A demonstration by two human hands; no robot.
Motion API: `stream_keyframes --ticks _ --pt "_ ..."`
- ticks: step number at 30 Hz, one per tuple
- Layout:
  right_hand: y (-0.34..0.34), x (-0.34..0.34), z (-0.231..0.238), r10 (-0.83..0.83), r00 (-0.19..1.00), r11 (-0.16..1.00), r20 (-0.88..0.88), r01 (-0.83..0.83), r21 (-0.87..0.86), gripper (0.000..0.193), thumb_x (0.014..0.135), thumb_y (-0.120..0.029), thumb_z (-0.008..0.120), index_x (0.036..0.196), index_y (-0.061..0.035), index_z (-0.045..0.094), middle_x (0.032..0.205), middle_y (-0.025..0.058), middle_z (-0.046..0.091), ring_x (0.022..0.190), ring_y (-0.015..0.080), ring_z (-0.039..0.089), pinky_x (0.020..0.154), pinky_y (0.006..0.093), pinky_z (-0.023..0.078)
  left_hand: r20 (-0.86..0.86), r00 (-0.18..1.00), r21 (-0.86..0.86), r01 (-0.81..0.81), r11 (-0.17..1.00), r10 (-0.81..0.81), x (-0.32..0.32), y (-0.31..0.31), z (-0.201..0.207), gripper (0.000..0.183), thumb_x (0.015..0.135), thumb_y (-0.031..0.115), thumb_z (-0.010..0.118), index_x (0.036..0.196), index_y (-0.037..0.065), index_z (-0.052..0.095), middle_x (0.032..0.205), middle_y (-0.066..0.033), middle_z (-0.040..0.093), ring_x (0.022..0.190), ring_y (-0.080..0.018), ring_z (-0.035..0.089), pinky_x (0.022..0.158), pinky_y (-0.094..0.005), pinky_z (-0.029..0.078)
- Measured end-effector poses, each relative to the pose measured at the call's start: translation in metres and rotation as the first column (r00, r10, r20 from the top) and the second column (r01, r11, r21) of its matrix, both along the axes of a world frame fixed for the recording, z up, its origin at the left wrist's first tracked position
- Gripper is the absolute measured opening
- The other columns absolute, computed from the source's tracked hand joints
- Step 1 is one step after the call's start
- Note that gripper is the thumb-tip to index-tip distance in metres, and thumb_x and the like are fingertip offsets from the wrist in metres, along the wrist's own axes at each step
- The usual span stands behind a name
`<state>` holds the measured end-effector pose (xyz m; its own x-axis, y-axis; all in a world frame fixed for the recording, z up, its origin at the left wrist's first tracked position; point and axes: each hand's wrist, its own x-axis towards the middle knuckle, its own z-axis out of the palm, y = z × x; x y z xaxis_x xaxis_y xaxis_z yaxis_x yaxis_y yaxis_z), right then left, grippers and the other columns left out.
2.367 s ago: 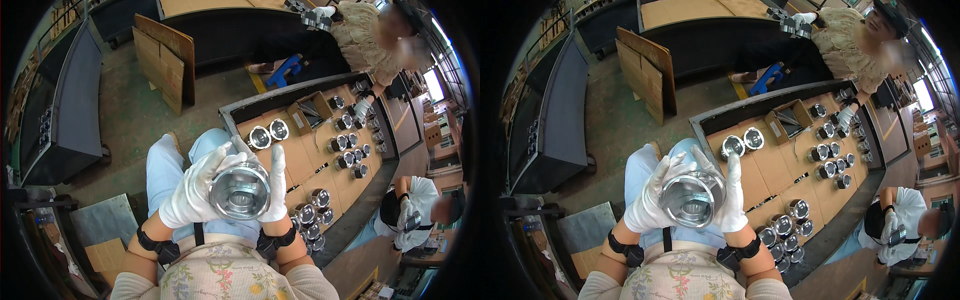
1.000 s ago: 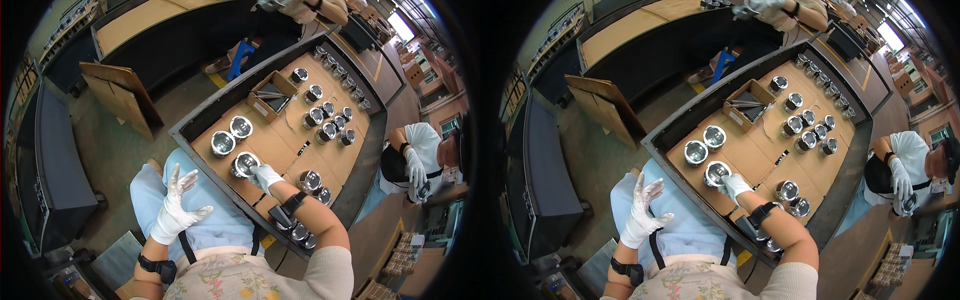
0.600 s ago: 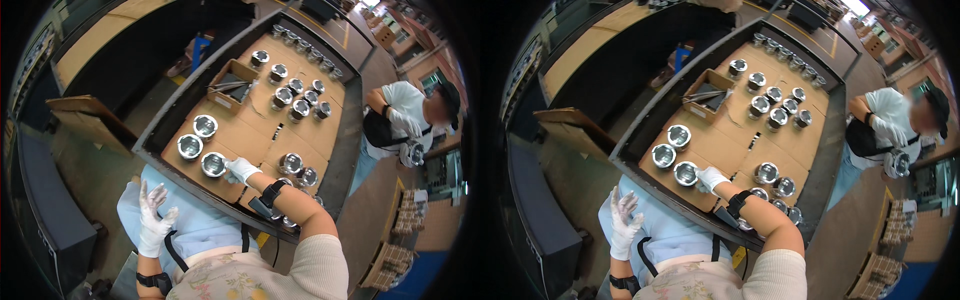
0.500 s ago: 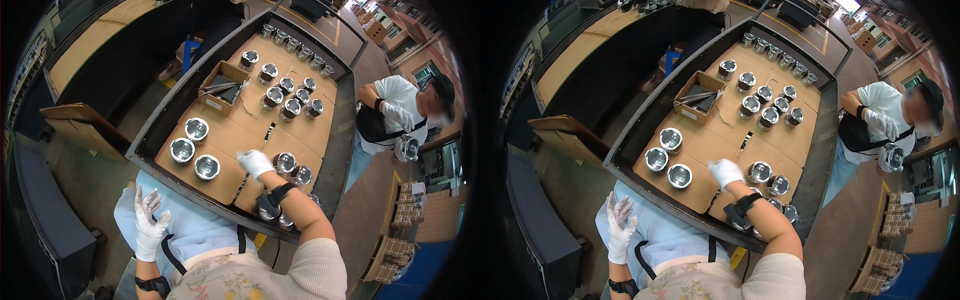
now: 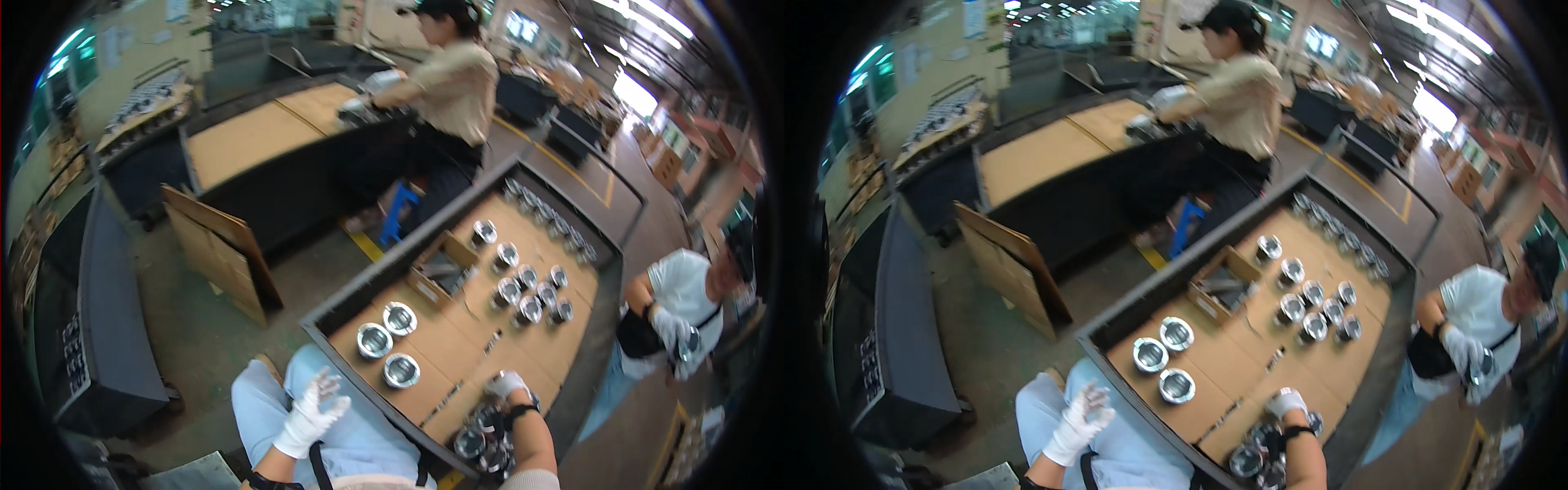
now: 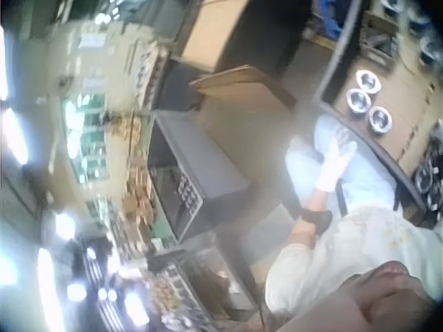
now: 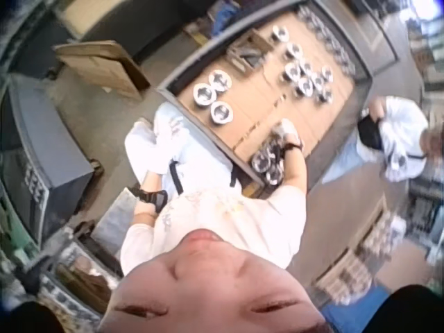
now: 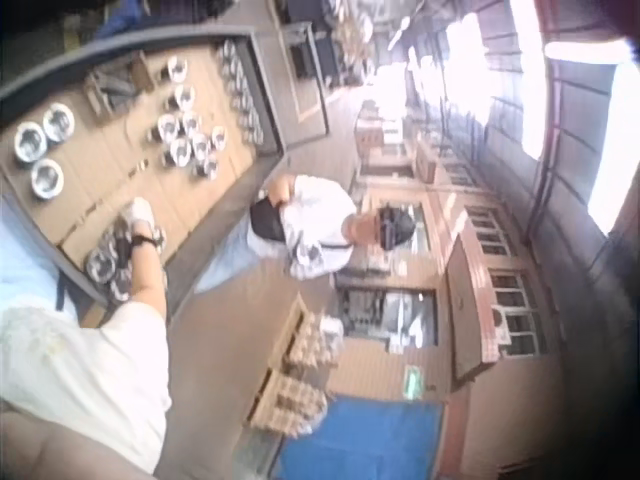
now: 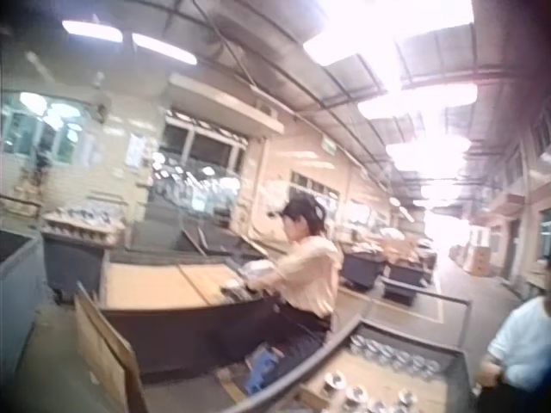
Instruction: Inspecting metal engine pistons and arranging them in a storage cart.
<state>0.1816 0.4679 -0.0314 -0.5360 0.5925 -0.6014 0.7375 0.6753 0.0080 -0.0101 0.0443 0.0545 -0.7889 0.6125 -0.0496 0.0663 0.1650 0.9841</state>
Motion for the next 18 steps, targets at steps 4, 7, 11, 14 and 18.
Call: stream_keyframes --ticks 4,7,11,14,18 --pt "0.021 0.01 0.0 -0.034 0.999 0.988 0.037 0.028 0.152 0.042 0.085 -0.039 0.044 0.106 -0.0113 0.068 0.116 0.0137 0.062 0.108 0.0313 0.059 0.09 0.0385 0.049 -0.068 0.998 0.062 0.007 0.998 -0.003 0.002 -0.006 -0.025 0.075 0.081 0.015 0.072 0.139 -0.002 0.028 0.121 -0.0189 0.053 0.111 -0.0268 0.056 0.093 -0.0369 0.047" --pt "0.006 -0.024 0.037 -0.096 0.993 0.97 -0.066 0.108 0.218 0.047 0.09 -0.045 0.039 0.099 -0.0095 0.069 0.107 0.0157 0.065 0.102 0.0319 0.062 0.084 0.0396 0.05 -0.015 1.0 0.026 -0.013 1.0 0.013 0.005 -0.011 -0.009 0.072 0.081 0.018 0.072 0.137 -0.004 0.031 0.122 -0.0206 0.054 0.112 -0.0284 0.056 0.094 -0.0371 0.046" --pt "-0.018 -0.053 0.069 -0.174 0.801 0.93 -0.573 0.326 0.173 0.067 0.092 -0.057 0.031 0.079 -0.0029 0.069 0.08 0.021 0.066 0.08 0.0383 0.063 0.077 0.0442 0.047 0.018 1.0 -0.007 -0.014 1.0 0.014 0.008 -0.017 -0.003 0.072 0.082 0.021 0.072 0.136 -0.003 0.032 0.124 -0.0205 0.053 0.115 -0.0282 0.054 0.093 -0.0371 0.048" --pt "-0.044 -0.085 0.094 -0.545 0.382 0.832 -0.746 0.351 -0.429 0.064 0.094 -0.052 0.04 0.068 0.0015 0.061 0.061 0.0123 0.056 0.058 0.0207 0.053 0.06 0.0336 0.045 0.058 0.998 -0.025 -0.01 1.0 0.011 0.006 -0.021 0.001 0.07 0.082 0.02 0.071 0.137 -0.001 0.034 0.125 -0.019 0.053 0.116 -0.0276 0.054 0.09 -0.0359 0.05" --pt "-0.108 -0.124 0.147 -0.92 0.055 0.384 -0.387 -0.062 -0.921 0.042 0.096 -0.044 0.046 0.105 -0.0055 0.06 0.092 0.0039 0.064 0.082 0.0151 0.061 0.073 0.0302 0.051 0.136 0.989 -0.036 -0.058 0.998 0.063 0.008 -0.017 0.019 0.065 0.082 0.017 0.071 0.136 0.004 0.037 0.125 -0.0156 0.055 0.116 -0.0251 0.054 0.085 -0.0337 0.052"
